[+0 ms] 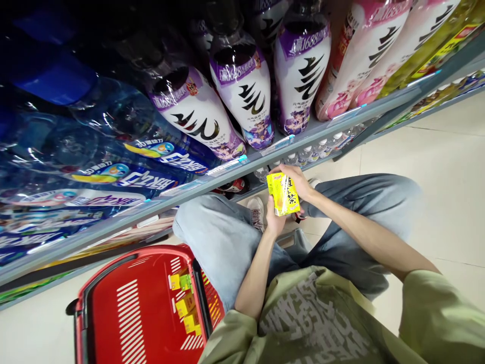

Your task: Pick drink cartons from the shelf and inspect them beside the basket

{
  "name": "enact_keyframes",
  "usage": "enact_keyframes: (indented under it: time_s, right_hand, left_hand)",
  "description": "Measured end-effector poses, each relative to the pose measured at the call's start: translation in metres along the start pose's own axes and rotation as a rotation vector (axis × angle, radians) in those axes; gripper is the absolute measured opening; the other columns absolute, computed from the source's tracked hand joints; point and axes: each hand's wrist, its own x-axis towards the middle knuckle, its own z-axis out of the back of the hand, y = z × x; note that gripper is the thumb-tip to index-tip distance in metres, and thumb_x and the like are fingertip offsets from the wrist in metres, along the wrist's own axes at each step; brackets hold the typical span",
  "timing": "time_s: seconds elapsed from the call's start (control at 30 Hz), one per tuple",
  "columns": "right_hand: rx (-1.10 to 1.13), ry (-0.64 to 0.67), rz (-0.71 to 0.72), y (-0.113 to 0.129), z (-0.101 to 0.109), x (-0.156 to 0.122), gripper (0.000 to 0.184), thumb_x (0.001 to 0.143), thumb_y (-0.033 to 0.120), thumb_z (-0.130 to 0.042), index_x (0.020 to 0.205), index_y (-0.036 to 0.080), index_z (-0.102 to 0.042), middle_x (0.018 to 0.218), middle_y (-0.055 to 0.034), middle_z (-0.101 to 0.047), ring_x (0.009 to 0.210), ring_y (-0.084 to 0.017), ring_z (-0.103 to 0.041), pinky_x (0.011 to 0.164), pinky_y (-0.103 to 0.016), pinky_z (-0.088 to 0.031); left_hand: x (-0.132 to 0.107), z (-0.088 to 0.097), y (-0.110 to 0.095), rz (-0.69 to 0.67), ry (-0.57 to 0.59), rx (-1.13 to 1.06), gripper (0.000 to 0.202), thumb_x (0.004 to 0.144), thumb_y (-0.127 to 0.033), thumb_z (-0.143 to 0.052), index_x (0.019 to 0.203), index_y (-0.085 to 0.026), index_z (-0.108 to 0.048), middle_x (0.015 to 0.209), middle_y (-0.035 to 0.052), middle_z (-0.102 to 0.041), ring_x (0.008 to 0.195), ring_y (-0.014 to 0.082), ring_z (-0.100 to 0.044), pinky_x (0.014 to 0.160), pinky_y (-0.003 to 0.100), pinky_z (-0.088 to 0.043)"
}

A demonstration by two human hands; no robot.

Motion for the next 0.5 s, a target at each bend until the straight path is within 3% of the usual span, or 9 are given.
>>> enact_keyframes:
  time_s: [0.13, 0.27, 0.4, 0.5]
  right_hand:
    - [-0.036, -0.055, 0.006, -0.006, -0.004, -0.001, 0.047, 0.090, 0.063, -0.057, 0.087, 0.021, -0.075, 0.099, -0.0045, -0.070, 0.090, -0.022, -0.060, 0.080, -0.032, -0.045]
    - [-0.096, -0.088, 0.000, -0.016, -0.007, -0.005, 0.054, 0.093, 0.072, -0.052, 0.102, 0.022, -0.071, 0.110, -0.0051, -0.067, 0.102, -0.023, -0.059, 0.091, -0.034, -0.047]
    - [-0.096, -0.020, -0.036, -0.020, -0.011, -0.012, 0.067, 0.087, 0.081, -0.057, 0.126, 0.027, -0.060, 0.118, -0.0071, -0.066, 0.107, -0.025, -0.060, 0.092, -0.036, -0.050]
    - [0.011, -0.039, -0.091, -0.018, -0.016, -0.014, 0.076, 0.078, 0.084, -0.066, 0.128, 0.028, -0.059, 0.120, -0.0075, -0.066, 0.107, -0.025, -0.062, 0.093, -0.036, -0.052]
  left_hand:
    - [0.005, 0.001, 0.007, -0.137, -0.053, 0.093, 0.065, 0.070, -0.073, -0.079, 0.098, -0.015, -0.071, 0.090, 0.0117, -0.075, 0.087, 0.0313, -0.073, 0.068, 0.038, -0.058]
    - [0.008, 0.006, 0.013, -0.220, -0.195, 0.107, 0.049, 0.074, -0.057, -0.086, 0.101, -0.018, -0.072, 0.100, 0.0075, -0.076, 0.096, 0.0253, -0.072, 0.078, 0.032, -0.057]
    - [0.007, 0.005, 0.006, -0.373, -0.237, 0.204, 0.042, 0.076, -0.047, -0.087, 0.104, -0.020, -0.071, 0.102, 0.0047, -0.073, 0.096, 0.0213, -0.068, 0.084, 0.029, -0.053]
    - [0.003, 0.000, -0.002, -0.473, -0.299, 0.366, 0.042, 0.072, -0.037, -0.090, 0.104, -0.021, -0.067, 0.095, 0.0019, -0.068, 0.088, 0.0178, -0.063, 0.081, 0.026, -0.050]
